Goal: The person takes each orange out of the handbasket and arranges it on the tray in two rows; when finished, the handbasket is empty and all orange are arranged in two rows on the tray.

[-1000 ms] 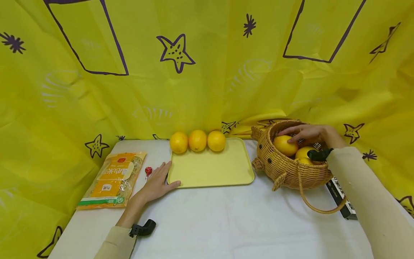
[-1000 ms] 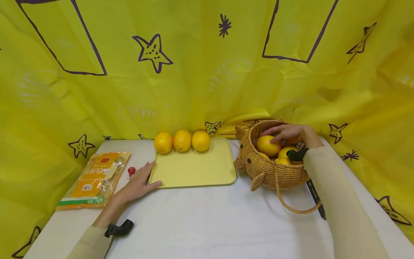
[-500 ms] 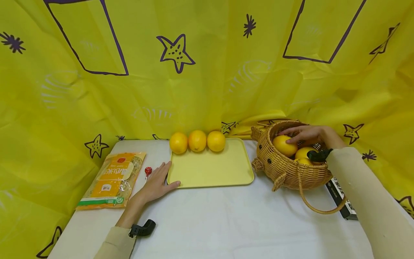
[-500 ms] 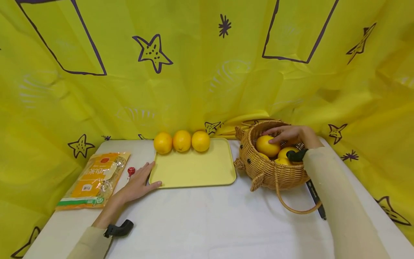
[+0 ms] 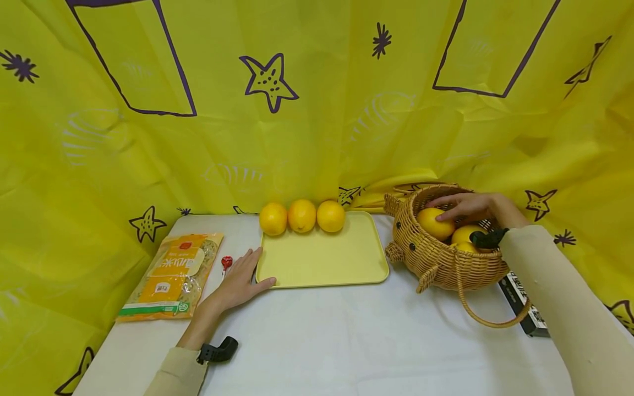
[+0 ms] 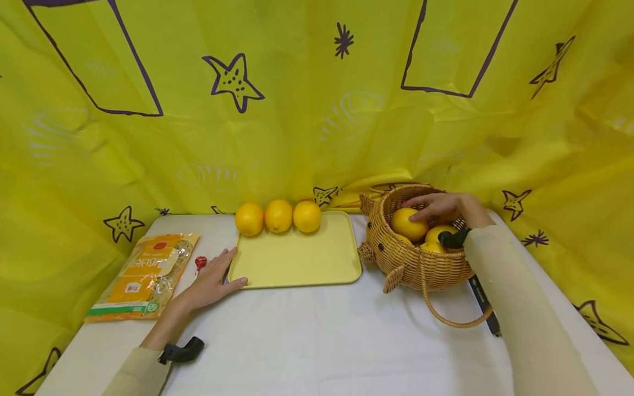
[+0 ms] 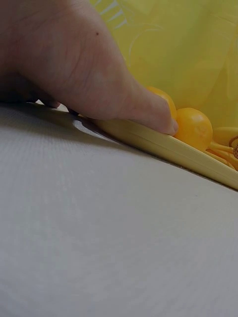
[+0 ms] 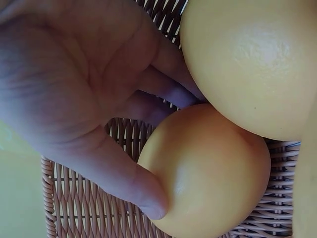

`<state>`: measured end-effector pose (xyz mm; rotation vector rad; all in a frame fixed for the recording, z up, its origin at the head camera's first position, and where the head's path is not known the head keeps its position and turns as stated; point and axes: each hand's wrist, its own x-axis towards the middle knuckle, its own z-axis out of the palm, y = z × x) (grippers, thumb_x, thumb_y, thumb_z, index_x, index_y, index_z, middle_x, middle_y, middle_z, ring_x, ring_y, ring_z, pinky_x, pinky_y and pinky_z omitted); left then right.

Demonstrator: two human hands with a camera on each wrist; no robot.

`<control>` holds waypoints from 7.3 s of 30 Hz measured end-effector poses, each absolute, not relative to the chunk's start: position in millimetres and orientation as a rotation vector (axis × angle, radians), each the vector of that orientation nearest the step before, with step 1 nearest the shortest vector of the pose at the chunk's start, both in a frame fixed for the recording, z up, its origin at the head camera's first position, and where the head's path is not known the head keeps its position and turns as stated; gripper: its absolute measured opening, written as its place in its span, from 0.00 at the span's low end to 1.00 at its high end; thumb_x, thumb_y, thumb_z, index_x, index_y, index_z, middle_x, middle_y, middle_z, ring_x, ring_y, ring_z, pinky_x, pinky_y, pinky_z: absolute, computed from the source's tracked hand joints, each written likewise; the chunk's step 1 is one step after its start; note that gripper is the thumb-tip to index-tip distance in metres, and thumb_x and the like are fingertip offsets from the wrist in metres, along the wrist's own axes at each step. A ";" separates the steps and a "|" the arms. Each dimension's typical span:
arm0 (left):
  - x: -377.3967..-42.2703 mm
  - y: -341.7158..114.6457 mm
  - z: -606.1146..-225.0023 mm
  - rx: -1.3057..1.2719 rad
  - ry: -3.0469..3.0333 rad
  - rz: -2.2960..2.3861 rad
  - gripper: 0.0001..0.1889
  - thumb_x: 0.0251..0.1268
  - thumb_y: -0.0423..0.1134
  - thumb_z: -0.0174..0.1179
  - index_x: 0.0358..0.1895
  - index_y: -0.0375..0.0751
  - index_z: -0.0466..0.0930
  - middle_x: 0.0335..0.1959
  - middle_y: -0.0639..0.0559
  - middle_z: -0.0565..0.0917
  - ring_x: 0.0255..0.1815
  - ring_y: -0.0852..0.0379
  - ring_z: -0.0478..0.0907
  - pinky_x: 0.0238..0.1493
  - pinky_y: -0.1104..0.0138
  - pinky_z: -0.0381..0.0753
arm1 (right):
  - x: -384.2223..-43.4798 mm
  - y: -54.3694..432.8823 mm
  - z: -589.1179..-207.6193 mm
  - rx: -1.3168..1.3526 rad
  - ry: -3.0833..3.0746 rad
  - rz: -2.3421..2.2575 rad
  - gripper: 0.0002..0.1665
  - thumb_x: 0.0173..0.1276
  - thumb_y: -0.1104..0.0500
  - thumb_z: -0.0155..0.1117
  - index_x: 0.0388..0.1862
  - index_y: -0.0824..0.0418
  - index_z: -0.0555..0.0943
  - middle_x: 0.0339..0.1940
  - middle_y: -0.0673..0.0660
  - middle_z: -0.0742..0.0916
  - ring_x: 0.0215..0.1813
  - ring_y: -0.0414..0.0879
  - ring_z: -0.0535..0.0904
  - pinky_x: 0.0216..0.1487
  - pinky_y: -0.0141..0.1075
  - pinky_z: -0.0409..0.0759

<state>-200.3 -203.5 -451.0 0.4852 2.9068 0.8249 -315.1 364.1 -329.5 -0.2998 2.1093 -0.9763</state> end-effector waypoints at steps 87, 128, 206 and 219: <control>-197.8 -210.4 -447.6 0.520 2.928 0.828 0.49 0.63 0.61 0.58 0.77 0.34 0.47 0.78 0.37 0.53 0.79 0.36 0.46 0.77 0.40 0.45 | -213.7 271.8 -263.7 -0.927 2.024 -1.894 0.32 0.74 0.71 0.43 0.74 0.51 0.61 0.63 0.50 0.76 0.52 0.41 0.83 0.48 0.33 0.85; -199.6 -205.0 -447.5 0.506 2.907 0.828 0.49 0.63 0.61 0.58 0.77 0.35 0.46 0.79 0.38 0.52 0.80 0.37 0.44 0.78 0.42 0.44 | -203.4 141.7 -350.9 -0.048 2.176 -2.235 0.38 0.72 0.57 0.58 0.77 0.43 0.58 0.65 0.60 0.69 0.63 0.53 0.73 0.50 0.31 0.83; -199.8 -206.1 -449.3 0.518 2.915 0.838 0.50 0.63 0.64 0.56 0.77 0.35 0.46 0.78 0.36 0.52 0.79 0.35 0.45 0.77 0.40 0.44 | -298.7 121.9 -406.0 0.373 2.409 -2.121 0.36 0.75 0.57 0.52 0.79 0.51 0.55 0.81 0.57 0.54 0.80 0.54 0.51 0.79 0.48 0.54; -200.0 -205.9 -449.5 0.520 2.916 0.829 0.50 0.63 0.63 0.57 0.77 0.35 0.46 0.78 0.37 0.52 0.80 0.36 0.45 0.77 0.41 0.44 | -296.7 121.3 -406.9 0.363 2.561 -2.019 0.37 0.73 0.58 0.52 0.78 0.51 0.55 0.80 0.60 0.56 0.80 0.56 0.50 0.80 0.49 0.51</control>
